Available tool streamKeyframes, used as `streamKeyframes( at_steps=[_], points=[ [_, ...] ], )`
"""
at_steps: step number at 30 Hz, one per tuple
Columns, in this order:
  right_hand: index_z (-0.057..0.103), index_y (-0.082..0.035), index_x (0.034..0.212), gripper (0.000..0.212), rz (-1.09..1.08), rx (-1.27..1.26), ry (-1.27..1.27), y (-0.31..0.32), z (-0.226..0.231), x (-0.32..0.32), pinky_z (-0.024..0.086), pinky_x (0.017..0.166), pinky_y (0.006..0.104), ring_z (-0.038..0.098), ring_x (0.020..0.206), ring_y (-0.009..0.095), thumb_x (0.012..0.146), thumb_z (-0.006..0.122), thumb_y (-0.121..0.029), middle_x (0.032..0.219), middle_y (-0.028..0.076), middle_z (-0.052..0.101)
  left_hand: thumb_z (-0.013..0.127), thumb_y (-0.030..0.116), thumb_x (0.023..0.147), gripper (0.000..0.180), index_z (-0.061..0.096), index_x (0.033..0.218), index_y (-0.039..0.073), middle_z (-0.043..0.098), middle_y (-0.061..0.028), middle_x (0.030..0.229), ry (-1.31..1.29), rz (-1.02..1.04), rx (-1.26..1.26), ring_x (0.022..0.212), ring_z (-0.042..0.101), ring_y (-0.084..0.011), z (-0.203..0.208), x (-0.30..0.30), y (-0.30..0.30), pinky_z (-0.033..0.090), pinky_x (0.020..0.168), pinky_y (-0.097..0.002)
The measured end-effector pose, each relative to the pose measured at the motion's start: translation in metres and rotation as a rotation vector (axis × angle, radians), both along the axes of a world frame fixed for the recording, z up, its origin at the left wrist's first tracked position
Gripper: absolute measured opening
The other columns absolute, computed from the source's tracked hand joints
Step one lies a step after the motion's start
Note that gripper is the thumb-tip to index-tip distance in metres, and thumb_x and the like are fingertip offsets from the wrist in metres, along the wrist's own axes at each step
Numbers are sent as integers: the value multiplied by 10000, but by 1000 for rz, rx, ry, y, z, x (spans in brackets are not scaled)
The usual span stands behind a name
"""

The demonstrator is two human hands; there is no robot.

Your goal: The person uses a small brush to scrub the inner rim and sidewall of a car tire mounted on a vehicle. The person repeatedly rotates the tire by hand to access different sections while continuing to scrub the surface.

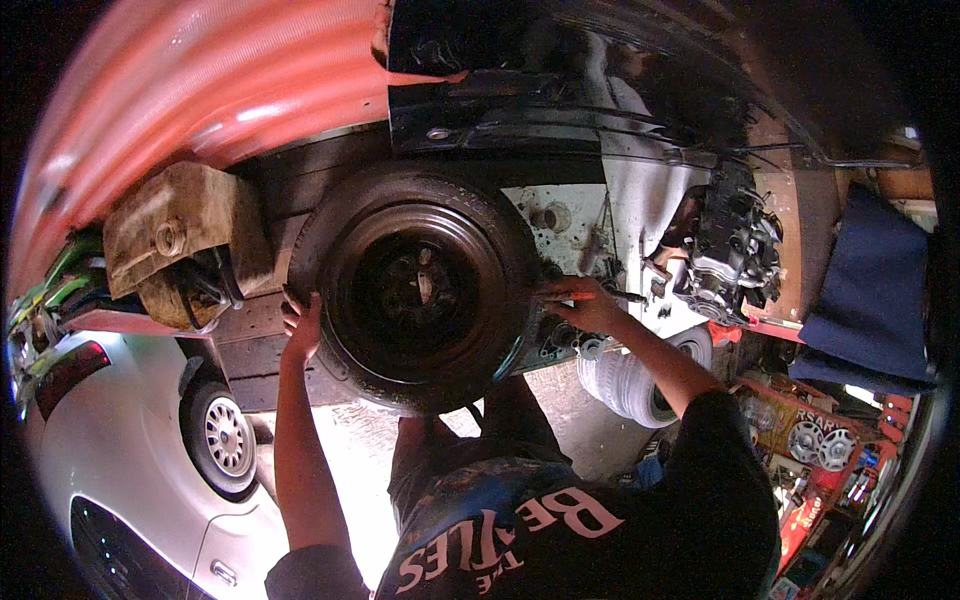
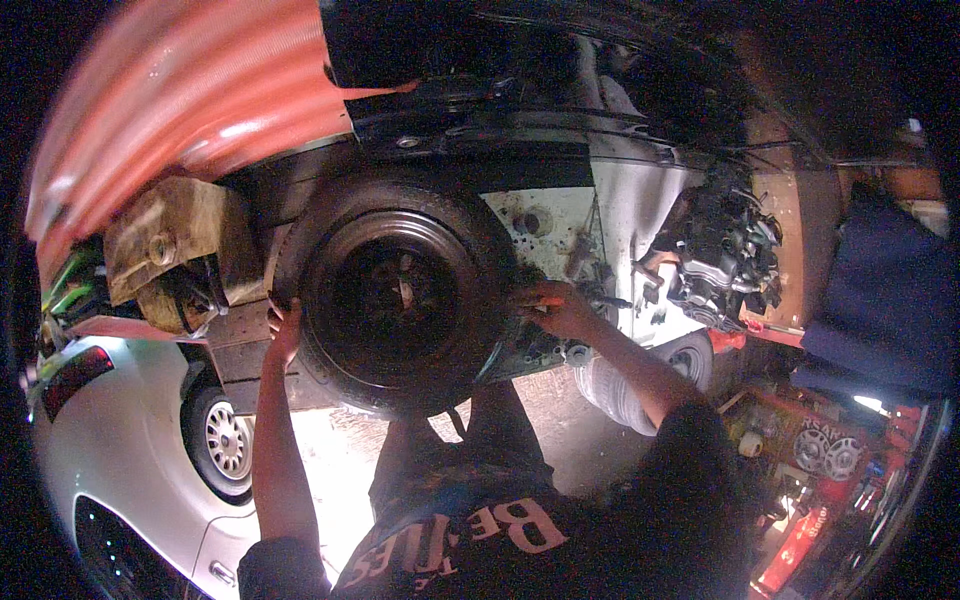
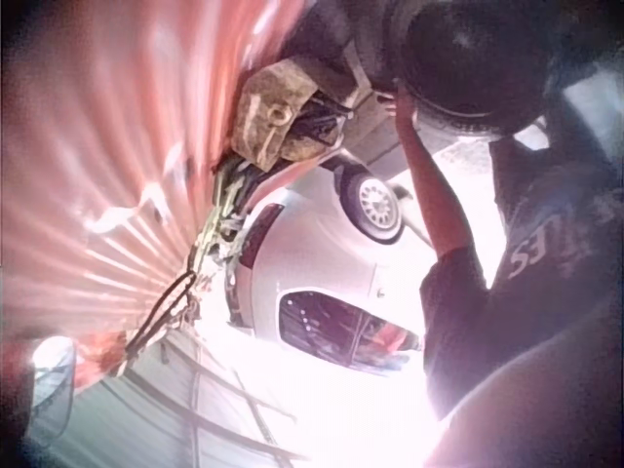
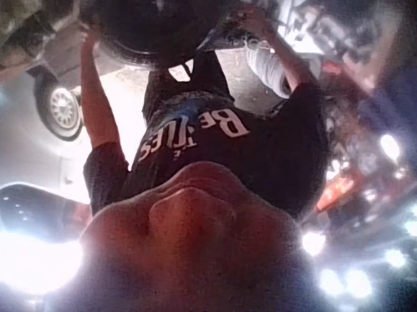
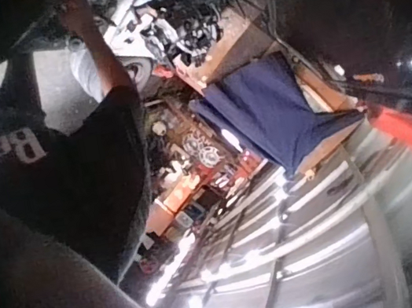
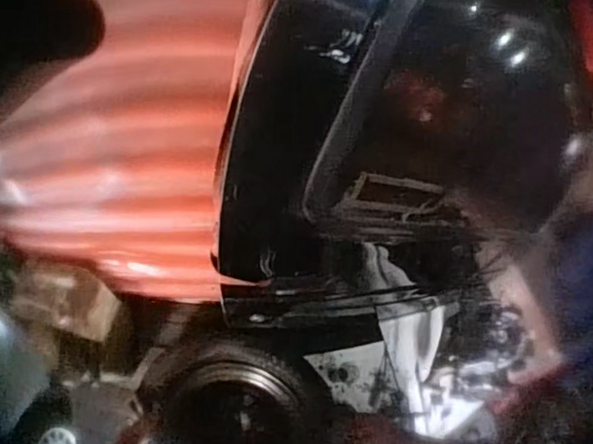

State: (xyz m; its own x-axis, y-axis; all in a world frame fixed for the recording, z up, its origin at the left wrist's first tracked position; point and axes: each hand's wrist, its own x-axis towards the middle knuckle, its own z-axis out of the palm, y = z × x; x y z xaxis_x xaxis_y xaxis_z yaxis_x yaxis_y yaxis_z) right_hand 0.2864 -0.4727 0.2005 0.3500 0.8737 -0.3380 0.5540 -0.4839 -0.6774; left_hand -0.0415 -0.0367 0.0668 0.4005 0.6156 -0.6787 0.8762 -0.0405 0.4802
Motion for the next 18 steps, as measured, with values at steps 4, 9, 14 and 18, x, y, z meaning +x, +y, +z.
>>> streamKeyframes(
  at_steps=[4, 9, 14, 18],
  points=[
    [709, -86, 1096, 220, -178, 205, -136, -9, -22, 26, 529, 906, 354, 665, 1040, 232, 877, 683, -88, 1118, 121, 694, 294, 710, 940, 912, -246, 1506, 240, -205, -256, 1570, -60, -128, 65, 1445, -72, -502, -15, -12, 7, 18, 1147, -589],
    [713, -65, 1071, 196, -233, 467, -372, 92, -25, 96, 538, 869, 342, 671, 1018, 237, 892, 687, -140, 1106, 104, 703, 290, 723, 932, 906, -225, 1514, 257, -113, -274, 1580, 33, -196, 116, 1443, -43, -509, -55, -25, 26, 46, 1157, -573],
    [716, -96, 1085, 211, -251, 473, -168, 121, -37, 93, 535, 891, 332, 682, 983, 272, 895, 683, -182, 1111, 89, 705, 275, 730, 929, 880, -188, 1525, 279, -101, -288, 1574, 31, -196, 124, 1426, -36, -545, -52, -26, 27, 57, 1155, -584],
    [724, -104, 1067, 230, -399, 409, -261, 52, -48, 42, 536, 892, 366, 662, 1050, 270, 869, 716, -221, 1115, 99, 701, 263, 703, 947, 826, -153, 1533, 297, -123, -285, 1573, 72, -181, 92, 1413, -34, -570, -49, -32, 29, 63, 1146, -596]
  ],
)
